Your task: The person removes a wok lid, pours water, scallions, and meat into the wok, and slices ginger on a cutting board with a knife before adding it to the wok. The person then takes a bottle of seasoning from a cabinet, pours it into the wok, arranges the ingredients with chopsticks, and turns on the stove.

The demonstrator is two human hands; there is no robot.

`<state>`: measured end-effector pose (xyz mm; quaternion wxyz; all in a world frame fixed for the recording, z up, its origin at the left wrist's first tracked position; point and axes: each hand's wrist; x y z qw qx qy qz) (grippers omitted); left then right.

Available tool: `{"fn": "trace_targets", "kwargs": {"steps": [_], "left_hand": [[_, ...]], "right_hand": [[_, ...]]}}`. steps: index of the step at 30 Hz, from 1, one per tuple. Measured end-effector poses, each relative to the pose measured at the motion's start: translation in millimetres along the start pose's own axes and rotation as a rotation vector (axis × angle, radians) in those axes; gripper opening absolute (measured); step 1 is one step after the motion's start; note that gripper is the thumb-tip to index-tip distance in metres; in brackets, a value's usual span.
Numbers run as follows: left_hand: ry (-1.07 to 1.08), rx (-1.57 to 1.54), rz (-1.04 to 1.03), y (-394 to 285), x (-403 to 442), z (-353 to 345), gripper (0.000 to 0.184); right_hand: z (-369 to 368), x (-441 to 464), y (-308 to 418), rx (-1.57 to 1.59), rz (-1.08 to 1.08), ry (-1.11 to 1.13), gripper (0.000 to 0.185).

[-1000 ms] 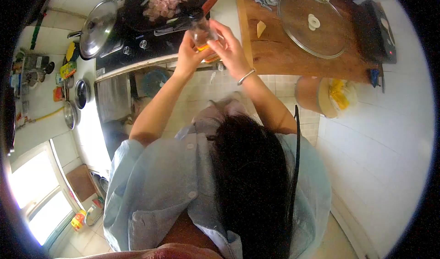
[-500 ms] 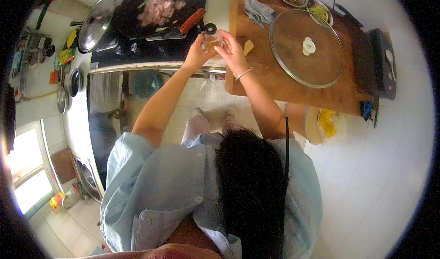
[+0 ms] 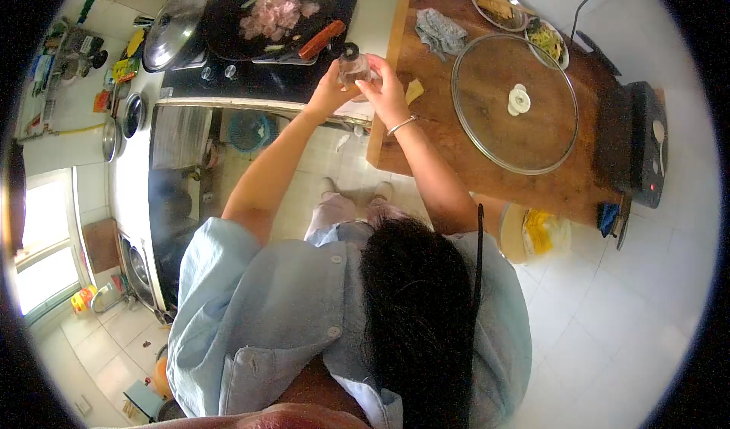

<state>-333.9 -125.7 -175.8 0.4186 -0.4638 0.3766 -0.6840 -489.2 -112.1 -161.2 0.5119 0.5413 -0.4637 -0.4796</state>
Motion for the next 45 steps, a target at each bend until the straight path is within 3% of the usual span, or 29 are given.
{"fn": "trace_targets", "kwargs": {"steps": [6,10,17,23,26,29,33,39,45], "left_hand": [[-0.076,0.120,-0.020,-33.2,-6.5,-0.5,0.077],[-0.191,0.119,-0.074,-62.5,-14.2,2.2,0.081],[-0.274,0.060,-0.228,-117.9,-2.1,9.8,0.060],[-0.307,0.045,-0.193,-122.9,4.4,10.6,0.042],[-0.301,0.083,-0.310,-116.6,11.8,10.2,0.034],[-0.283,0.089,-0.260,-112.4,14.5,5.0,0.031],[-0.414,0.058,-0.194,-114.8,17.1,2.7,0.033],[-0.351,0.095,-0.184,-104.8,15.2,6.6,0.036],[-0.327,0.017,-0.152,-107.4,14.7,8.1,0.040]], "right_hand": [[-3.2,0.9,-0.5,-0.113,0.098,-0.075,0.052],[-8.2,-2.6,32.2,0.041,0.085,-0.055,0.051],[-20.5,-9.9,85.9,0.218,0.020,0.038,0.041],[-24.3,-4.0,98.0,0.320,-0.115,0.007,0.037],[-26.9,1.3,99.5,0.378,-0.145,0.010,0.036],[-27.9,4.5,95.3,0.404,-0.150,0.011,0.033],[-27.4,8.4,91.9,0.410,-0.168,-0.021,0.029],[-19.7,14.9,89.8,0.461,-0.290,0.032,0.028],[-20.4,16.1,86.4,0.439,-0.271,0.024,0.026]]}}
Point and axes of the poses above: each hand's wrist, its own x-axis towards the middle knuckle, its own z-axis out of the back of the hand, y = z × x, and after that the axes turned 13 degrees about -z, right-handed
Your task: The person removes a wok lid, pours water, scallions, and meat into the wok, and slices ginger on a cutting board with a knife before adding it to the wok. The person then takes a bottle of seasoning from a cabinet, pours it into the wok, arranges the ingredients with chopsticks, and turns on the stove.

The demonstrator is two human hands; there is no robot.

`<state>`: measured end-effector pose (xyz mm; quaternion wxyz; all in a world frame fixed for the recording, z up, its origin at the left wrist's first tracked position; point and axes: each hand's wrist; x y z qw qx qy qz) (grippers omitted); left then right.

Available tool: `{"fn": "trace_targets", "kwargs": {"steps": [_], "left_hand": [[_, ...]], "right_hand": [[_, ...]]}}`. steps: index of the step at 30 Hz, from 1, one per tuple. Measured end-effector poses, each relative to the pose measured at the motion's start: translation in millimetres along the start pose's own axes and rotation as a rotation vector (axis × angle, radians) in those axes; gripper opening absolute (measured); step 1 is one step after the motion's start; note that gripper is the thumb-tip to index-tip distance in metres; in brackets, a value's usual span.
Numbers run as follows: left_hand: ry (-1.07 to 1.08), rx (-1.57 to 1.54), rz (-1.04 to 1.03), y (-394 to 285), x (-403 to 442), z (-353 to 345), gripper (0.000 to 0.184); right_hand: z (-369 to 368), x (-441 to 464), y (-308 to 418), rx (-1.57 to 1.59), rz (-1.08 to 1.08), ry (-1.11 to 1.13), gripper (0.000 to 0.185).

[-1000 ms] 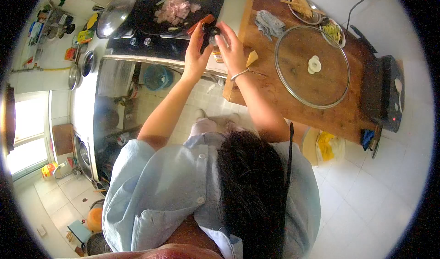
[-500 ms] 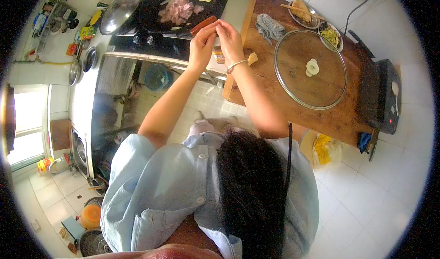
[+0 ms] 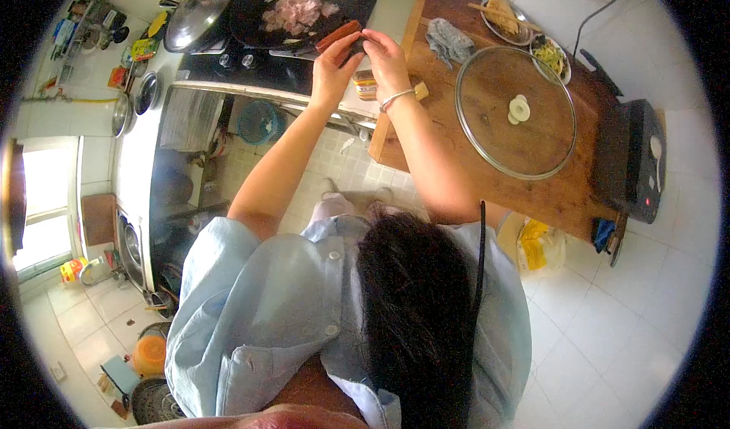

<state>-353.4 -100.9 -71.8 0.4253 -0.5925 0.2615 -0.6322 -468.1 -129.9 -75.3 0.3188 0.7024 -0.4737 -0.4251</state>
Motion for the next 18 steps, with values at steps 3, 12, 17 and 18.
{"fn": "trace_targets", "kwargs": {"steps": [3,12,17,18], "left_hand": [[-0.017,-0.099,0.046,13.9,-5.7,1.6,0.056],[0.238,0.229,0.146,88.8,-43.0,0.1,0.081],[0.326,0.307,0.288,96.4,-38.8,-8.2,0.066],[0.328,0.284,0.281,95.5,-39.4,-8.5,0.062]], "right_hand": [[4.9,3.6,-4.0,-0.050,0.013,0.007,0.025],[32.8,5.1,-57.7,-0.094,-0.058,-0.164,0.051],[54.6,18.2,-88.6,-0.198,-0.189,-0.114,0.063],[49.5,11.2,-82.6,-0.206,-0.205,-0.074,0.061]]}}
Point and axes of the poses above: each hand's wrist, its own x-axis towards the middle knuckle, its own z-axis out of the back of the hand, y = z × x, and after that the axes turned 13 degrees about -z, right-handed
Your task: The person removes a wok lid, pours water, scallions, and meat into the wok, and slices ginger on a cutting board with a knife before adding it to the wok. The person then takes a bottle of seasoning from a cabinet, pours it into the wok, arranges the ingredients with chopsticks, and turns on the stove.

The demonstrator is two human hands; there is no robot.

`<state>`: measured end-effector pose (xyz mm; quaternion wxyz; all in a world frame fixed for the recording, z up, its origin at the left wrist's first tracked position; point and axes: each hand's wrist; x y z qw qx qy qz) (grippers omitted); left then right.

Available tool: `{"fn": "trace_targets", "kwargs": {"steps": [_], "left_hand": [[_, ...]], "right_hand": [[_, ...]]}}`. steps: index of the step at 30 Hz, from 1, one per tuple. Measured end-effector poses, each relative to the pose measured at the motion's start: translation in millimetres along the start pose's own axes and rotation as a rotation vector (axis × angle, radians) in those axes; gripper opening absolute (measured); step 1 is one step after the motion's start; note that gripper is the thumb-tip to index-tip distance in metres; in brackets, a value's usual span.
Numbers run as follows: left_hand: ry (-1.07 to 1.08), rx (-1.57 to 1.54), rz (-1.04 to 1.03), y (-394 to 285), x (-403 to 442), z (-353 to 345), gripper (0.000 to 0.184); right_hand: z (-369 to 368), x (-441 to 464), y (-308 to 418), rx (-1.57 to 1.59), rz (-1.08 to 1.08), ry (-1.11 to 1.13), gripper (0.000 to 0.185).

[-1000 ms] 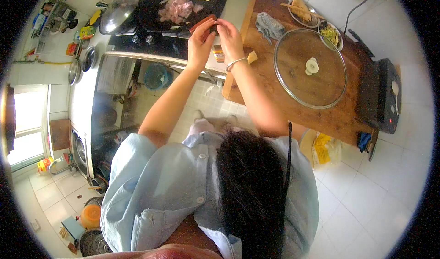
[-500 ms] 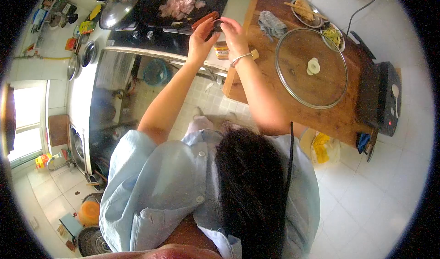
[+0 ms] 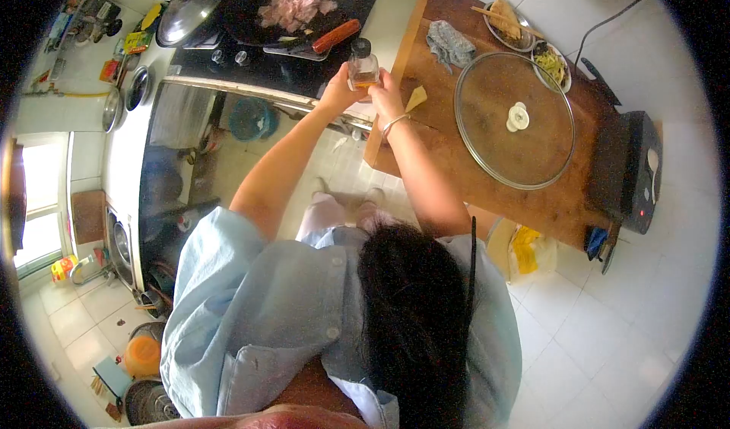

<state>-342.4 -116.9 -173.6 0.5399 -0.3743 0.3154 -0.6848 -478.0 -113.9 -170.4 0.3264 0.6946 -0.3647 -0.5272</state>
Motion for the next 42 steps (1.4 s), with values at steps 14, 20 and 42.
{"fn": "trace_targets", "kwargs": {"steps": [14,20,42], "left_hand": [[-0.346,-0.222,-0.096,-15.2,-104.9,63.7,0.059],[-0.381,-0.160,0.021,53.6,-208.4,139.5,0.061],[-0.416,0.131,-0.011,435.4,-153.1,82.5,0.041]], "right_hand": [[-96.5,-86.3,-39.3,-0.084,0.265,0.012,0.057],[-208.7,-111.6,-120.9,-0.136,0.240,0.080,0.047],[-259.3,227.5,-391.5,-0.107,0.355,-0.185,0.032]]}}
Point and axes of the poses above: each hand's wrist, its own x-axis towards the middle knuckle, its own z-axis out of the back of the hand, y = z × x, and after that the axes turned 13 degrees about -z, right-handed
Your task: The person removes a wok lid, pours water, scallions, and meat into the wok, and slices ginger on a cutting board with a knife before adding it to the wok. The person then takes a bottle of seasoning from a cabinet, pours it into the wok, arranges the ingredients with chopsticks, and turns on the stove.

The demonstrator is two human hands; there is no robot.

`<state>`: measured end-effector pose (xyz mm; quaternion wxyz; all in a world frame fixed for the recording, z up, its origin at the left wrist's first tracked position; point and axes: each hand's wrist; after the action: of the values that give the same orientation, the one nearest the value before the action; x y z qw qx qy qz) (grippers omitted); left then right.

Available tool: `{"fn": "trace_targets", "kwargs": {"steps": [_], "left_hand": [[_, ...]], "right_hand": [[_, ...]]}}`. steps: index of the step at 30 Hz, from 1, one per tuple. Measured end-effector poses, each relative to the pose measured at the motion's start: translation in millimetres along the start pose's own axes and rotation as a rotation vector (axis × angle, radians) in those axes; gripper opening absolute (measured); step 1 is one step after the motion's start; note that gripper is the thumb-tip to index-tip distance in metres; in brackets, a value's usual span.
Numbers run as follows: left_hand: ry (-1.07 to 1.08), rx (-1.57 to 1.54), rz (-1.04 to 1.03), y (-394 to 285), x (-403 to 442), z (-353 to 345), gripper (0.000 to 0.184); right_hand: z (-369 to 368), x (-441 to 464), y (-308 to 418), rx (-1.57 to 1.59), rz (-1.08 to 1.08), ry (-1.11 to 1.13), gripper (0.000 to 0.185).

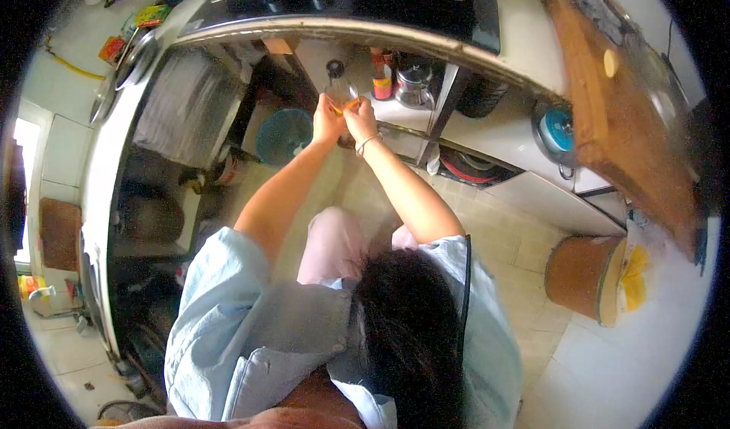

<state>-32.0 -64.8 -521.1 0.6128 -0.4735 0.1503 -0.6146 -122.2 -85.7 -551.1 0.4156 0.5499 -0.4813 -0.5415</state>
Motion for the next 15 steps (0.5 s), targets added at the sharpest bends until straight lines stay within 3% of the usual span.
{"fn": "trace_targets", "kwargs": {"steps": [7,8,11,12,15], "left_hand": [[-0.075,-0.019,-0.078,57.8,39.1,-45.2,0.038],[-0.051,-0.001,-0.066,64.6,46.7,-49.0,0.043],[-0.057,0.007,-0.037,69.1,59.1,-53.9,0.048],[-0.032,0.019,0.007,72.2,64.1,-55.6,0.053],[-0.074,0.039,0.024,84.0,72.4,-65.9,0.057]], "right_hand": [[-9.8,50.7,-14.5,0.134,-0.158,0.137,0.028],[-15.2,63.0,-19.4,0.038,-0.144,0.065,0.037],[-26.3,61.1,-7.7,0.201,-0.154,-0.018,0.045],[-23.3,60.1,-1.9,0.193,-0.181,0.037,0.068],[-22.5,83.0,-15.9,0.250,-0.322,0.182,0.069]]}}
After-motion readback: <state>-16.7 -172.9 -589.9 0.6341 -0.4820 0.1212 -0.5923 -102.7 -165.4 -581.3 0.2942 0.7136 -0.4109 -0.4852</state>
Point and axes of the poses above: each hand's wrist, its own x-axis towards the middle knuckle, its own z-axis out of the back of the hand, y = z × x, and after that the axes turned 13 degrees about -z, right-handed
